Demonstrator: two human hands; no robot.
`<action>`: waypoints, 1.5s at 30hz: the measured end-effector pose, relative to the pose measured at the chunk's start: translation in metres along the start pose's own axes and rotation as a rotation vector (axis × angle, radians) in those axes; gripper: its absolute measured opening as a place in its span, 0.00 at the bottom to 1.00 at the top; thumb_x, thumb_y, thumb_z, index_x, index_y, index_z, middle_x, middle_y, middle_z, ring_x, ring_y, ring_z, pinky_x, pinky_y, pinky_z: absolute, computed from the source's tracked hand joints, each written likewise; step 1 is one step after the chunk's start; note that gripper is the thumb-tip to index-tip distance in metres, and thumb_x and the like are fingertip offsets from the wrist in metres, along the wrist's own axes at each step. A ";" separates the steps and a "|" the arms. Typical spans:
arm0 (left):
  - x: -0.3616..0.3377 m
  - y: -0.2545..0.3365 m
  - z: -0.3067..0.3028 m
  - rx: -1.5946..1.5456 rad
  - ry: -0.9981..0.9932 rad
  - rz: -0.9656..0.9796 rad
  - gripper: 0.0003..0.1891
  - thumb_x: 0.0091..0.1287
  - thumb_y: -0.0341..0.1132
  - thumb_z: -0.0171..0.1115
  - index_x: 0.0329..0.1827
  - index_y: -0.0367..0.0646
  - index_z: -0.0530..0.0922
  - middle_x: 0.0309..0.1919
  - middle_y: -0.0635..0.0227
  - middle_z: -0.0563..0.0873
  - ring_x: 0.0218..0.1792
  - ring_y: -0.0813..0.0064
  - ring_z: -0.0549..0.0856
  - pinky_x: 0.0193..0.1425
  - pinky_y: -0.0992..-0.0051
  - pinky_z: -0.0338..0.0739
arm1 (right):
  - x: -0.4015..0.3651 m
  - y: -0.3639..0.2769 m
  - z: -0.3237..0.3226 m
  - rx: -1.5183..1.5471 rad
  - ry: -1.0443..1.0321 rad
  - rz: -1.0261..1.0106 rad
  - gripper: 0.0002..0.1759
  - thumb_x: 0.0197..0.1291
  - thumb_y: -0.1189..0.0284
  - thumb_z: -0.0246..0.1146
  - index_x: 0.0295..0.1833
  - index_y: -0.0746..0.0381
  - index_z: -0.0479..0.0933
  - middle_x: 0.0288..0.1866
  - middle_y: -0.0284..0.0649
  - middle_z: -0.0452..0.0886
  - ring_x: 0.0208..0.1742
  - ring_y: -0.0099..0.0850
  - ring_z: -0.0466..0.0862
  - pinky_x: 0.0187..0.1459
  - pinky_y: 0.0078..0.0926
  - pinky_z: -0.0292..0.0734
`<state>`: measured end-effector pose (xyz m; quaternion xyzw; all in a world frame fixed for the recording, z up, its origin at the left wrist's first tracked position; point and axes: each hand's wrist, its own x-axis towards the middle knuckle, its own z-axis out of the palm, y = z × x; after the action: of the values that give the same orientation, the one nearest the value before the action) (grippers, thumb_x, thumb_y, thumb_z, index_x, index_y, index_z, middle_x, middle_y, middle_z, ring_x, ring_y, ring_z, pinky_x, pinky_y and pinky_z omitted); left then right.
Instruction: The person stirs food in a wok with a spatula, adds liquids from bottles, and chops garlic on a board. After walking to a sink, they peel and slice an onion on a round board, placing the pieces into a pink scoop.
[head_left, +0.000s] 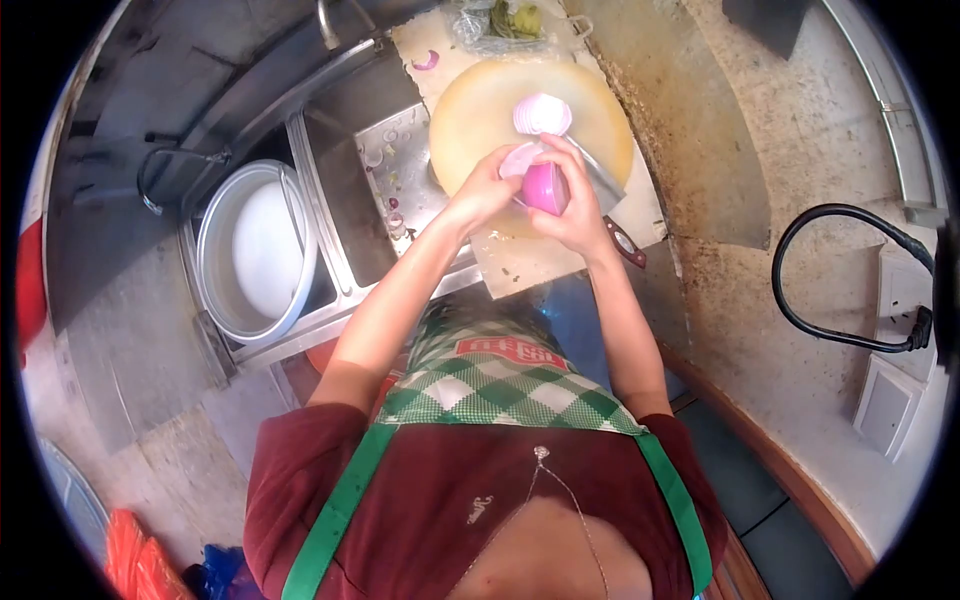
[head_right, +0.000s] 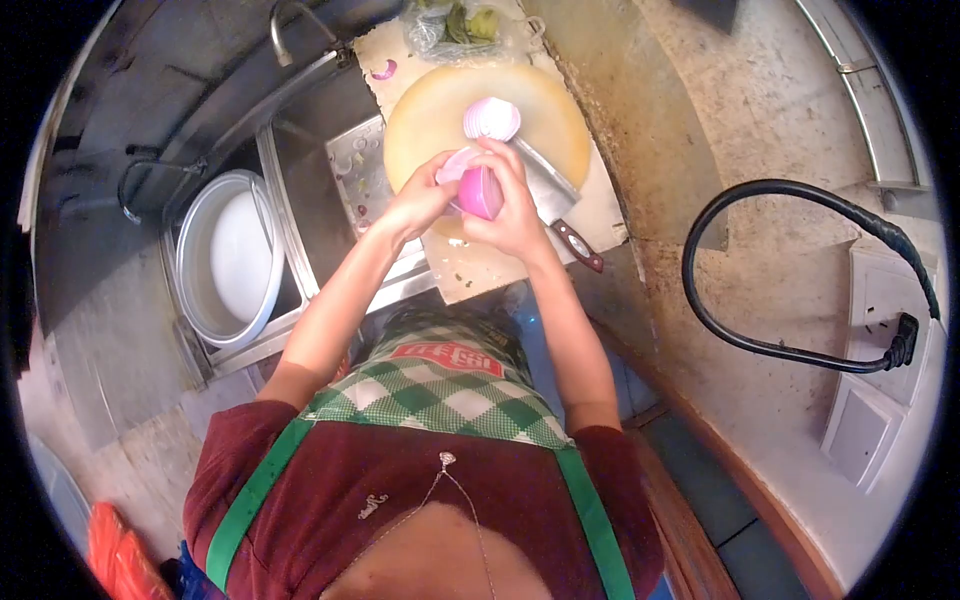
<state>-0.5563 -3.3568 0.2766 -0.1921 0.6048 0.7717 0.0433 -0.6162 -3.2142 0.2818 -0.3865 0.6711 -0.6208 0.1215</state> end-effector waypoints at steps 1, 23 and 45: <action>0.000 -0.003 0.005 -0.064 0.032 -0.036 0.24 0.58 0.21 0.50 0.61 0.37 0.66 0.52 0.60 0.76 0.49 0.73 0.78 0.52 0.76 0.74 | 0.001 0.002 0.003 0.038 0.016 -0.024 0.30 0.32 0.74 0.64 0.50 0.61 0.69 0.62 0.47 0.63 0.65 0.43 0.63 0.64 0.37 0.59; 0.152 -0.002 -0.110 0.782 0.342 0.241 0.20 0.60 0.39 0.57 0.52 0.36 0.72 0.42 0.46 0.81 0.41 0.50 0.82 0.45 0.63 0.75 | -0.005 0.074 0.065 0.834 0.568 0.702 0.25 0.54 0.74 0.63 0.57 0.67 0.67 0.51 0.46 0.74 0.52 0.33 0.76 0.55 0.32 0.70; 0.030 -0.039 -0.074 0.924 -0.139 0.528 0.37 0.43 0.37 0.72 0.60 0.43 0.67 0.53 0.54 0.72 0.56 0.54 0.71 0.61 0.65 0.67 | -0.108 -0.012 -0.049 -0.953 -0.067 0.581 0.12 0.62 0.66 0.53 0.42 0.63 0.75 0.31 0.53 0.79 0.33 0.53 0.79 0.36 0.47 0.74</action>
<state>-0.5546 -3.4213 0.2156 0.0570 0.9048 0.4207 -0.0321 -0.5714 -3.1048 0.2683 -0.2176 0.9522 -0.1770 0.1208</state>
